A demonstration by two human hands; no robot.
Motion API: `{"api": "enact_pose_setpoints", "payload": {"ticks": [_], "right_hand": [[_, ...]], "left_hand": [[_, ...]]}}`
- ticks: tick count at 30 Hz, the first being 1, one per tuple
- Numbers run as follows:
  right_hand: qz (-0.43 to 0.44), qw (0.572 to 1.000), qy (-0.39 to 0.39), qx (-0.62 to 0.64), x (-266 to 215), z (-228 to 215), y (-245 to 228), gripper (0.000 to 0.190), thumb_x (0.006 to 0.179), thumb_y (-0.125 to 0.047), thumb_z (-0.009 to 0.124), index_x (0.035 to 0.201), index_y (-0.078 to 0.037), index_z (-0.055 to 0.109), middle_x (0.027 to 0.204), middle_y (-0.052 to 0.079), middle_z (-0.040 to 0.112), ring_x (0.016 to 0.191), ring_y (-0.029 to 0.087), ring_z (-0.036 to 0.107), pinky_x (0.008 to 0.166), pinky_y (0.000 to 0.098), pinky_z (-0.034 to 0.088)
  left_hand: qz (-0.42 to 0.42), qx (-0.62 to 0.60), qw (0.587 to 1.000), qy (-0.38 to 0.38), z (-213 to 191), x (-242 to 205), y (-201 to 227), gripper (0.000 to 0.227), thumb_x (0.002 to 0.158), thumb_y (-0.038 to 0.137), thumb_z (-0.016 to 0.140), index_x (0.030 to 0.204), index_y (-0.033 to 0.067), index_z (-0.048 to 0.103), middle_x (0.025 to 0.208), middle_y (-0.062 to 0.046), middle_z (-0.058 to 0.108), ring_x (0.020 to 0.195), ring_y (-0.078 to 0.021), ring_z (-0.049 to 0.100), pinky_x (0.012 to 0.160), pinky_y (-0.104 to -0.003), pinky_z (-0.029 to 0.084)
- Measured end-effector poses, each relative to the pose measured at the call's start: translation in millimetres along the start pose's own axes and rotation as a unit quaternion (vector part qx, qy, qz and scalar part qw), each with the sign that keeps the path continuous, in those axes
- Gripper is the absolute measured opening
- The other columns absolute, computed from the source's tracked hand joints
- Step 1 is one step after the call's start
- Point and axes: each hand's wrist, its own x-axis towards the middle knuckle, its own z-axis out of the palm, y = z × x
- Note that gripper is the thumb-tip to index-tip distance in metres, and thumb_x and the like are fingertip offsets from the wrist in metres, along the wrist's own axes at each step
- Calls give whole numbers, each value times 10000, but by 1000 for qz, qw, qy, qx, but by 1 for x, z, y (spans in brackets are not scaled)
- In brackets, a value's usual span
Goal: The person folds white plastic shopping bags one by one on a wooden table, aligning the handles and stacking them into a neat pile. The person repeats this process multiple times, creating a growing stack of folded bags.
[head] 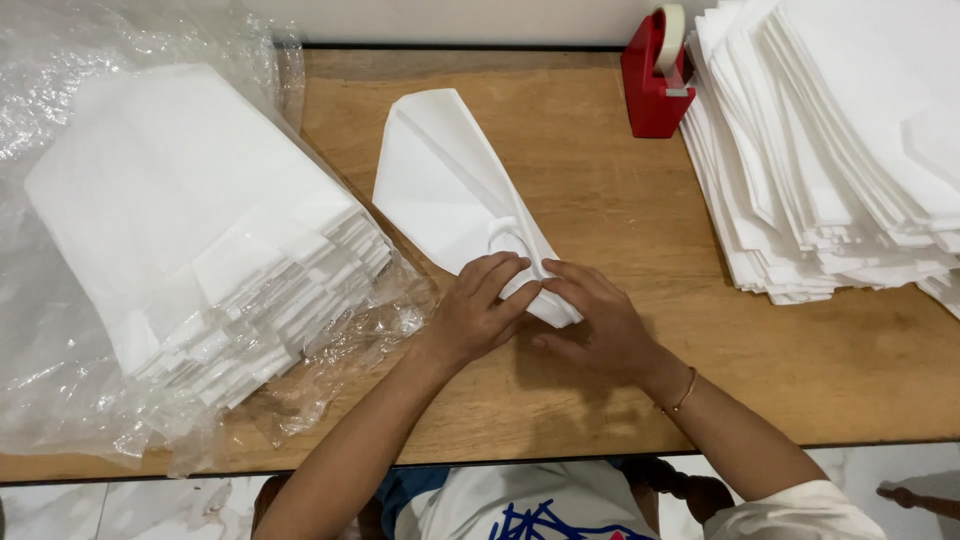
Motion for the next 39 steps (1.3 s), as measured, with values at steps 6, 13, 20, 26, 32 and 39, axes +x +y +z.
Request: {"api": "enact_pose_setpoints", "payload": {"ticks": [6, 13, 20, 26, 32, 39], "right_hand": [[-57, 994, 28, -94, -6, 10, 10, 389, 693, -155, 669, 1049, -124, 514, 1070, 101, 549, 899, 314, 580, 678, 398, 501], [-74, 993, 44, -78, 1, 3, 5, 258, 743, -81, 602, 993, -109, 546, 956, 97, 584, 807, 309, 607, 584, 382, 515], [-100, 987, 98, -77, 10, -30, 2, 137, 798, -30, 521, 928, -65, 546, 850, 110, 622, 669, 316, 612, 480, 379, 500], [-103, 980, 141, -90, 11, -56, -10, 147, 774, 50, 536, 884, -41, 573, 837, 111, 638, 626, 295, 613, 482, 356, 494], [-97, 978, 173, -62, 5, -69, -10, 127, 751, 92, 546, 824, -9, 572, 828, 146, 649, 613, 306, 613, 517, 350, 488], [-86, 968, 227, -68, -19, -99, 13, 115, 716, 167, 603, 799, 88, 591, 761, 201, 627, 620, 313, 607, 583, 353, 488]], "left_hand": [[8, 30, 999, 34, 5, 6, 3, 299, 796, 301, 587, 1067, 179, 551, 1028, -91, 531, 971, -277, 514, 778, -379, 452], [19, 61, 998, 10, 4, 11, 6, 285, 812, 261, 564, 1079, 171, 522, 1059, -100, 518, 992, -282, 508, 802, -399, 434], [20, 134, 988, -75, -12, 35, -6, 492, 752, 323, 627, 1196, 208, 449, 1219, -120, 452, 1141, -313, 415, 929, -480, 317], [-46, 136, 958, -249, -45, 90, -7, 775, 651, 253, 721, 1307, 219, 308, 1323, -131, 333, 1229, -337, 292, 987, -525, 221], [-16, 150, 937, -316, -39, 97, -48, 629, 564, 340, 755, 1091, 168, 456, 1014, -72, 450, 1125, -280, 382, 979, -510, 217], [42, 201, 942, -264, -70, 125, -34, 200, 748, 298, 648, 769, 145, 521, 756, -9, 527, 795, -179, 595, 781, -331, 419]]}}
